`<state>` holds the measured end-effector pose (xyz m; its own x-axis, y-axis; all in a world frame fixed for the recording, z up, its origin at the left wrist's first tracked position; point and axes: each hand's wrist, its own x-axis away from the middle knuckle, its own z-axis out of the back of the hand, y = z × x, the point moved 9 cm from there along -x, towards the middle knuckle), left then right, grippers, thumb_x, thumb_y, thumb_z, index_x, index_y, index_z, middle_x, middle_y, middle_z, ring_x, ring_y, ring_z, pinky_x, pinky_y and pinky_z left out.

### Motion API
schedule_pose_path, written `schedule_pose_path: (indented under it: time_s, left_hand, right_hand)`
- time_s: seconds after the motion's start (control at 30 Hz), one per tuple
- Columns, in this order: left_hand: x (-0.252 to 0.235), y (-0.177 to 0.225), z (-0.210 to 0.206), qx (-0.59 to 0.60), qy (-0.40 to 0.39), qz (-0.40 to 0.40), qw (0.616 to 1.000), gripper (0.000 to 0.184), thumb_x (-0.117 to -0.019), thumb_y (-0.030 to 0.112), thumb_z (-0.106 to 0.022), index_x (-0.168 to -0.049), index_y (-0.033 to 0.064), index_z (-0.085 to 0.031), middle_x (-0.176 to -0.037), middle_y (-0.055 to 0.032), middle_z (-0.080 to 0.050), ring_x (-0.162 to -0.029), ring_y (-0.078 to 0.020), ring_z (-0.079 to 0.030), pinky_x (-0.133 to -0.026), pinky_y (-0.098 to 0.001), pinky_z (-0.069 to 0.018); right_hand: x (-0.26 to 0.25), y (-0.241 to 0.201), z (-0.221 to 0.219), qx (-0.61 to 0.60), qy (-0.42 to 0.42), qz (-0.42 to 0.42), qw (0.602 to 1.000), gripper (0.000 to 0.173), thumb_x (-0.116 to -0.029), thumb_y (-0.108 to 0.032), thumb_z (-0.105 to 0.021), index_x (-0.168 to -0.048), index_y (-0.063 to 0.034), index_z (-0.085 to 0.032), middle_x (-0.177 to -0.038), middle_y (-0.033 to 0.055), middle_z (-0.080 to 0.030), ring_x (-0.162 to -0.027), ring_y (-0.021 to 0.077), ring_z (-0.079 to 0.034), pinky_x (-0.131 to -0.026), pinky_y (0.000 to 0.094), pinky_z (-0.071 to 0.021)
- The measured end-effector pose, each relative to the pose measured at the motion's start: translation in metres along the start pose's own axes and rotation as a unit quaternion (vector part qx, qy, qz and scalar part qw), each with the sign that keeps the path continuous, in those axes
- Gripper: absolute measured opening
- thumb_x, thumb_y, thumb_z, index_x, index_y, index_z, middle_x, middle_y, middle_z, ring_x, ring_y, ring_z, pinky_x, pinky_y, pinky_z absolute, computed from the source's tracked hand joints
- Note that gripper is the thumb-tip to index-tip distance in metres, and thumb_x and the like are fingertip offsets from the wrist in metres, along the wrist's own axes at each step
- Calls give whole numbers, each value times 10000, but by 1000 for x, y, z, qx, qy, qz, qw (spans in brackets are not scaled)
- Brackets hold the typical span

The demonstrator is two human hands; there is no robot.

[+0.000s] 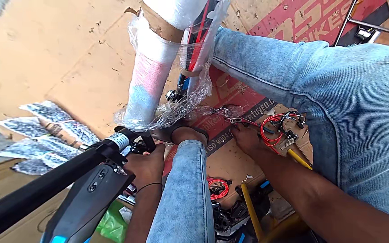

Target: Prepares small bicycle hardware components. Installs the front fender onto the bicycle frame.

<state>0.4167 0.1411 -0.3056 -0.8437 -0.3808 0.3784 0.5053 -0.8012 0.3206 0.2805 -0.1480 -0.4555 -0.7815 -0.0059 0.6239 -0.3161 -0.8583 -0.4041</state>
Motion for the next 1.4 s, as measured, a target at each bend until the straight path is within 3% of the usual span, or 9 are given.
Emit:
schedule_pose_path:
  time_s: [0.3, 0.4, 0.63, 0.83, 0.9, 1.0, 1.17, 1.23, 1.4]
  left_hand:
    - [-5, -4, -1, 15, 11, -22, 1000, 581, -736, 165, -883, -1181, -89, -609, -1102, -257, -665, -1065, -347, -648, -953, -568, -484]
    - [-2, -4, -2, 24, 17, -17, 999, 580, -752, 158, -869, -1207, -85, -604, -1119, -251, -668, -1074, -327, -653, -963, -540, -493]
    - [-1, -1, 0, 23, 20, -38, 999, 656, -751, 140, -855, -1283, -102, -558, -1188, -276, -643, -1146, -345, -628, -1008, -545, -472]
    - [1, 1, 0, 19, 16, -33, 999, 636, -764, 107, -841, -1280, -109, -538, -1165, -264, -650, -1116, -323, -645, -993, -522, -495]
    - [2, 2, -1, 21, 7, -45, 999, 649, -785, 105, -821, -1313, -114, -513, -1203, -273, -637, -1146, -322, -637, -1016, -511, -489]
    - [2, 2, -2, 35, 1, -59, 998, 672, -783, 90, -814, -1337, -108, -491, -1236, -268, -626, -1167, -302, -632, -1032, -478, -492]
    - [6, 18, 0, 33, -8, -74, 997, 711, -768, 44, -801, -1376, -79, -452, -1218, -244, -617, -1110, -281, -633, -993, -490, -501]
    - [5, 24, 1, 25, -12, -77, 997, 682, -751, 16, -812, -1341, -73, -483, -1178, -229, -624, -1064, -265, -632, -964, -479, -500]
    - [4, 23, 1, 18, -7, -78, 997, 655, -732, 15, -817, -1306, -73, -515, -1162, -223, -639, -1070, -266, -643, -971, -486, -501]
  right_hand:
    - [2, -6, -3, 61, 16, -17, 998, 219, -1023, -99, -523, -1194, -37, -645, -1219, 187, -625, -993, 357, -697, -739, 491, -603]
    - [7, -5, -7, 49, 39, -12, 998, 242, -1024, -160, -535, -1195, -40, -657, -1270, 194, -618, -1083, 358, -673, -837, 486, -590]
    - [1, -37, 27, -271, 115, -11, 956, 203, -1008, -238, -622, -1094, -75, -707, -1100, 122, -697, -1006, 280, -690, -880, 510, -568]
    - [-40, -144, 51, -621, -10, 57, 782, 303, -963, -60, -697, -1254, 22, -669, -1078, 161, -739, -918, 202, -734, -849, 405, -619]
    - [-48, -167, 51, -655, -43, 52, 753, 221, -971, -48, -689, -1173, 39, -704, -999, 163, -732, -795, 177, -706, -745, 355, -613]
    - [-59, -184, 47, -663, -99, 15, 742, 142, -989, -62, -671, -1082, 35, -716, -875, 113, -693, -657, 104, -613, -638, 279, -557]
    - [-71, -216, 41, -612, -258, 0, 748, 180, -1008, -187, -680, -1126, -52, -698, -718, 41, -640, -499, 62, -505, -442, 207, -407]
    - [-75, -229, 34, -597, -296, 1, 746, 78, -1006, -144, -644, -986, -69, -640, -638, 3, -538, -461, 60, -456, -422, 198, -393]
    - [-81, -240, 18, -575, -353, 18, 738, 259, -1030, -153, -582, -776, -113, -553, -570, -48, -423, -452, 45, -361, -438, 199, -331]
